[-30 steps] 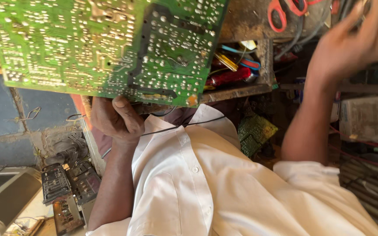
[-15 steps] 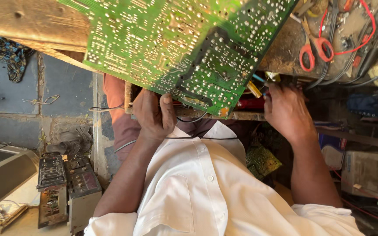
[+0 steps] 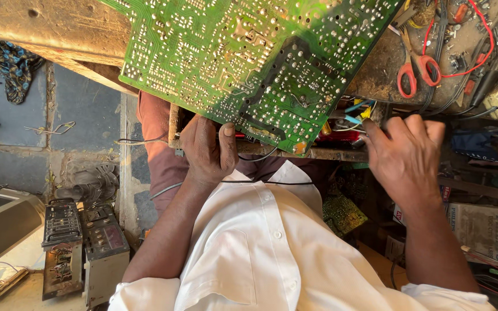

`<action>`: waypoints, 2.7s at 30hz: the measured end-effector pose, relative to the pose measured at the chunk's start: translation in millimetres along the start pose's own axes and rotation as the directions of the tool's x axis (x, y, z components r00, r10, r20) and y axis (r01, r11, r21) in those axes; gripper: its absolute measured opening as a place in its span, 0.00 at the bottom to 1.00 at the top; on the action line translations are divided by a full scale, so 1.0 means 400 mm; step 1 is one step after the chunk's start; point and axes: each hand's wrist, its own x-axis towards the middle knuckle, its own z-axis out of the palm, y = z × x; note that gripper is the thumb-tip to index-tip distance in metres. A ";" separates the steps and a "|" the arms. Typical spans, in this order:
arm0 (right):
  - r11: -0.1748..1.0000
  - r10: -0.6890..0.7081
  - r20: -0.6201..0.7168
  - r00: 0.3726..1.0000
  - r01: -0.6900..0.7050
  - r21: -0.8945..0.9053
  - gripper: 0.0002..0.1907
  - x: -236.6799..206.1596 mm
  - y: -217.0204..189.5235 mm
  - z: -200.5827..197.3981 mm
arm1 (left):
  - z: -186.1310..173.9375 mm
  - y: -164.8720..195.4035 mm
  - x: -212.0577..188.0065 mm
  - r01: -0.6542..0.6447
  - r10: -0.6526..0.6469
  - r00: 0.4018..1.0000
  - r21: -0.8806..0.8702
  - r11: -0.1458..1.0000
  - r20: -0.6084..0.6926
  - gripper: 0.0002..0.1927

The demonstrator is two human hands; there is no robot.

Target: The person works on a large green circuit board at a cluttered repair bench, holding it steady while using a screwdriver on its components, then desolders and solders joints with a soldering iron, uses pliers on a component, flips the board over, and continues soldering on the other side.

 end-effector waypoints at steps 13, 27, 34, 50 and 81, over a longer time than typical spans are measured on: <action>0.986 -0.168 -0.133 0.977 0.162 -0.049 0.07 -0.014 0.055 -0.012 | 0.000 0.007 0.001 0.008 -0.008 1.000 0.027 1.000 0.011 0.08; 0.988 -0.149 -0.108 0.983 0.153 0.028 0.28 -0.003 0.065 -0.090 | 0.016 0.010 -0.011 0.015 -0.015 1.000 0.002 1.000 -0.018 0.14; 0.997 0.063 0.115 0.991 -0.058 -0.043 0.14 -0.042 0.065 -0.183 | 0.006 0.015 -0.003 -0.010 0.010 1.000 0.046 0.999 0.000 0.12; 0.428 0.168 -0.388 0.906 0.288 0.857 0.10 -0.080 -0.159 -0.098 | -0.020 0.025 -0.009 -0.418 0.412 0.906 0.057 0.907 0.092 0.17; 0.991 -0.125 -0.393 0.911 0.135 -0.004 0.30 0.157 -0.062 -0.122 | -0.011 -0.037 -0.002 0.092 -0.164 0.954 -0.276 0.957 -0.251 0.17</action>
